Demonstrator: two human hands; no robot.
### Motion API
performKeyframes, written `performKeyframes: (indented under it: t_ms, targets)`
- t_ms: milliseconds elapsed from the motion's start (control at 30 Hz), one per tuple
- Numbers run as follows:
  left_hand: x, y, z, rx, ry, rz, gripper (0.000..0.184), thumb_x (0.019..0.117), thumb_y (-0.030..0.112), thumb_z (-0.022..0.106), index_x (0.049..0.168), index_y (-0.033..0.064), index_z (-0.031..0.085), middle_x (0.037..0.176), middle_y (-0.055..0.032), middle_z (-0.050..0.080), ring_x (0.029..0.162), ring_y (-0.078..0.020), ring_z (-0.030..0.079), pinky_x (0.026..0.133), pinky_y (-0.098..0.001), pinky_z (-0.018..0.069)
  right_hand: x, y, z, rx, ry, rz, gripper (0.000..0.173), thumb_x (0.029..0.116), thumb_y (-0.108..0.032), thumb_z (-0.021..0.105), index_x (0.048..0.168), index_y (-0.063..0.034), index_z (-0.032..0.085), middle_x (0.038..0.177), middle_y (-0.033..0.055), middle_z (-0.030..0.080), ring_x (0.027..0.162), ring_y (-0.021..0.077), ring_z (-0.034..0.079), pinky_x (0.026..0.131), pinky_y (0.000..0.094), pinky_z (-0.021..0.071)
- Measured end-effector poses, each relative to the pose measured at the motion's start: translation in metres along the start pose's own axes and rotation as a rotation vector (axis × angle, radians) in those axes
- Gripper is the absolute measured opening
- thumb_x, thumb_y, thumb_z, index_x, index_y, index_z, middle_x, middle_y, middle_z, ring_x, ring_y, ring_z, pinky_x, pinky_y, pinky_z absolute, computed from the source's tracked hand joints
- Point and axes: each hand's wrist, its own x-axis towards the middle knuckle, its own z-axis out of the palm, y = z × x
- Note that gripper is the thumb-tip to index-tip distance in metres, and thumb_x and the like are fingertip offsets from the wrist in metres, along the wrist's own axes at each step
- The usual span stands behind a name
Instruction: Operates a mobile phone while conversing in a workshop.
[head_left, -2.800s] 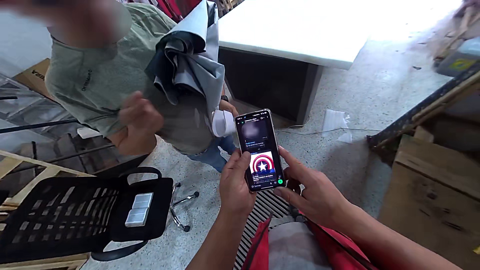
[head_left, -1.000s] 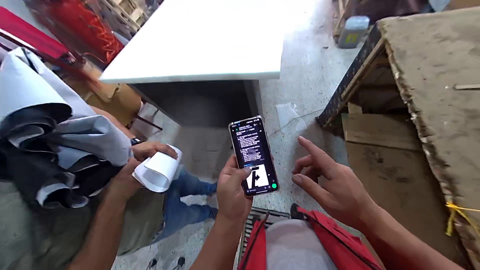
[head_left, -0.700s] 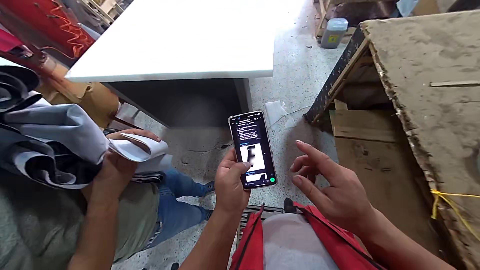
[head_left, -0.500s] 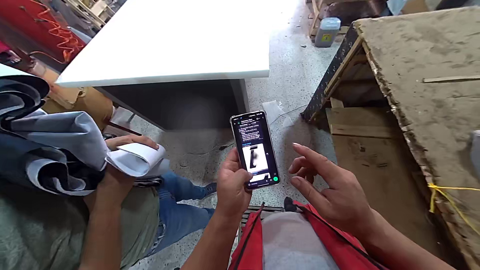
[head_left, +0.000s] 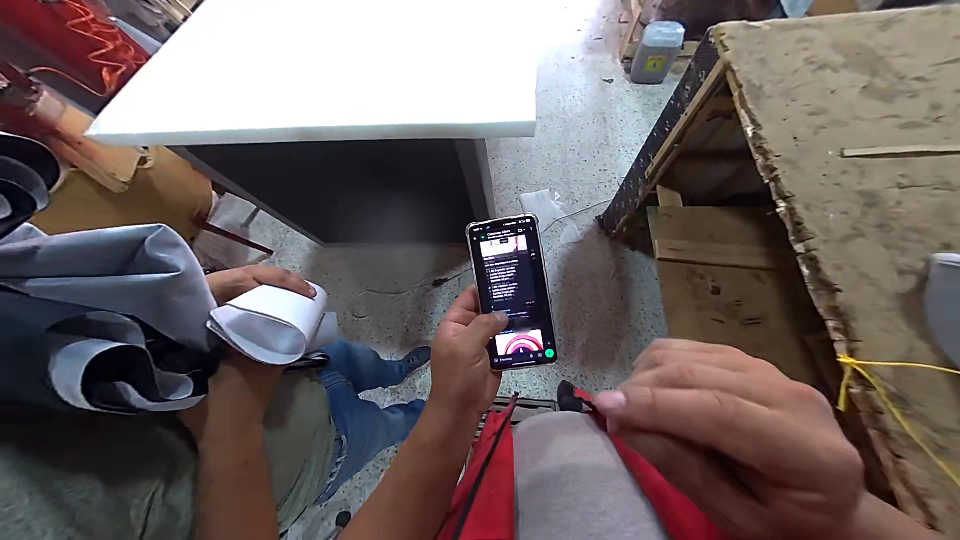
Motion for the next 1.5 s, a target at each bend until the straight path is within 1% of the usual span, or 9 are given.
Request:
performKeyframes:
  t_ms: [67,133,233,333,633,933,1100,1300,1500]
  targets:
    - [-0.001,0.000,0.003,0.023,0.066,-0.024,0.037,0.1125,0.029,0.039,0.129,0.0047,0.062,0.115,-0.0207,0.071,0.101,-0.0297,0.073,0.085,-0.0485,0.0628,-0.007,0.009,0.003,-0.036,0.039,0.065,0.018,0.1039,-0.021,0.060,0.113,-0.0133,0.074,0.089,-0.0029,0.074,0.079,0.0055,0.069,0.071,0.0237,0.0589]
    - [-0.004,0.001,0.000,0.027,0.043,-0.042,0.051,0.1107,0.047,0.036,0.130,0.0075,0.062,0.117,-0.0184,0.071,0.104,-0.0287,0.073,0.086,-0.0482,0.0626,-0.014,0.015,0.008,-0.115,0.056,0.199,0.022,0.1029,-0.027,0.062,0.119,-0.0171,0.073,0.089,-0.0066,0.072,0.079,0.0030,0.067,0.069,0.0228,0.0587]
    - [-0.009,0.000,-0.005,0.055,-0.082,-0.017,0.038,0.1051,0.023,0.047,0.139,0.0081,0.054,0.120,-0.0195,0.067,0.101,-0.0267,0.072,0.084,-0.0460,0.0624,-0.021,0.027,0.022,-0.267,-0.171,0.580,0.082,0.0939,-0.054,0.068,0.161,-0.0250,0.031,0.103,-0.0134,0.068,0.083,-0.0014,0.065,0.070,0.0241,0.0603]
    - [-0.012,-0.005,-0.010,0.010,-0.124,-0.022,0.042,0.1013,0.020,0.039,0.139,0.0110,0.055,0.121,-0.0187,0.067,0.103,-0.0265,0.071,0.085,-0.0469,0.0615,-0.024,0.036,0.036,-0.178,-0.338,0.814,0.102,0.0906,-0.055,0.073,0.166,-0.0275,0.010,0.099,-0.0109,0.069,0.078,0.0005,0.066,0.072,0.0277,0.0608]
    - [0.009,0.022,-0.001,0.172,0.078,0.096,0.046,0.1092,0.030,0.029,0.110,0.0052,0.068,0.094,-0.0108,0.075,0.083,-0.0177,0.074,0.078,-0.0380,0.0628,-0.043,0.041,0.047,-0.192,-0.247,0.616,0.069,0.1019,-0.043,0.061,0.163,-0.0261,0.032,0.097,-0.0077,0.071,0.082,0.0013,0.066,0.078,0.0255,0.0593]
    - [0.015,0.023,0.007,0.273,0.254,0.089,0.032,0.1074,0.020,0.048,0.100,0.0002,0.071,0.083,-0.0126,0.072,0.071,-0.0174,0.071,0.067,-0.0353,0.0616,-0.047,0.038,0.046,-0.061,-0.300,0.652,0.075,0.1002,-0.045,0.065,0.163,-0.0216,0.031,0.103,-0.0084,0.073,0.088,-0.0001,0.068,0.085,0.0236,0.0595]
    - [0.010,0.023,0.009,0.257,0.264,0.101,0.037,0.1088,0.023,0.045,0.097,0.0003,0.071,0.080,-0.0117,0.073,0.068,-0.0164,0.071,0.065,-0.0346,0.0617,-0.048,0.035,0.044,-0.035,-0.358,0.667,0.085,0.0966,-0.044,0.071,0.165,-0.0225,0.024,0.100,-0.0084,0.070,0.086,0.0005,0.066,0.082,0.0226,0.0586]
    - [0.001,0.024,0.006,0.267,0.229,0.109,0.045,0.1098,0.025,0.034,0.102,-0.0004,0.070,0.084,-0.0125,0.074,0.070,-0.0181,0.072,0.067,-0.0381,0.0631,-0.050,0.034,0.044,-0.027,-0.344,0.680,0.082,0.0965,-0.043,0.071,0.164,-0.0266,0.027,0.097,-0.0116,0.070,0.085,-0.0009,0.066,0.082,0.0222,0.0588]
    - [-0.009,0.022,-0.004,0.257,0.041,0.097,0.044,0.1080,0.015,0.030,0.137,-0.0005,0.059,0.110,-0.0171,0.072,0.091,-0.0218,0.073,0.082,-0.0410,0.0624,-0.051,0.033,0.044,0.003,-0.315,0.683,0.084,0.0945,-0.040,0.074,0.164,-0.0289,0.028,0.098,-0.0129,0.071,0.085,0.0001,0.067,0.080,0.0229,0.0603]
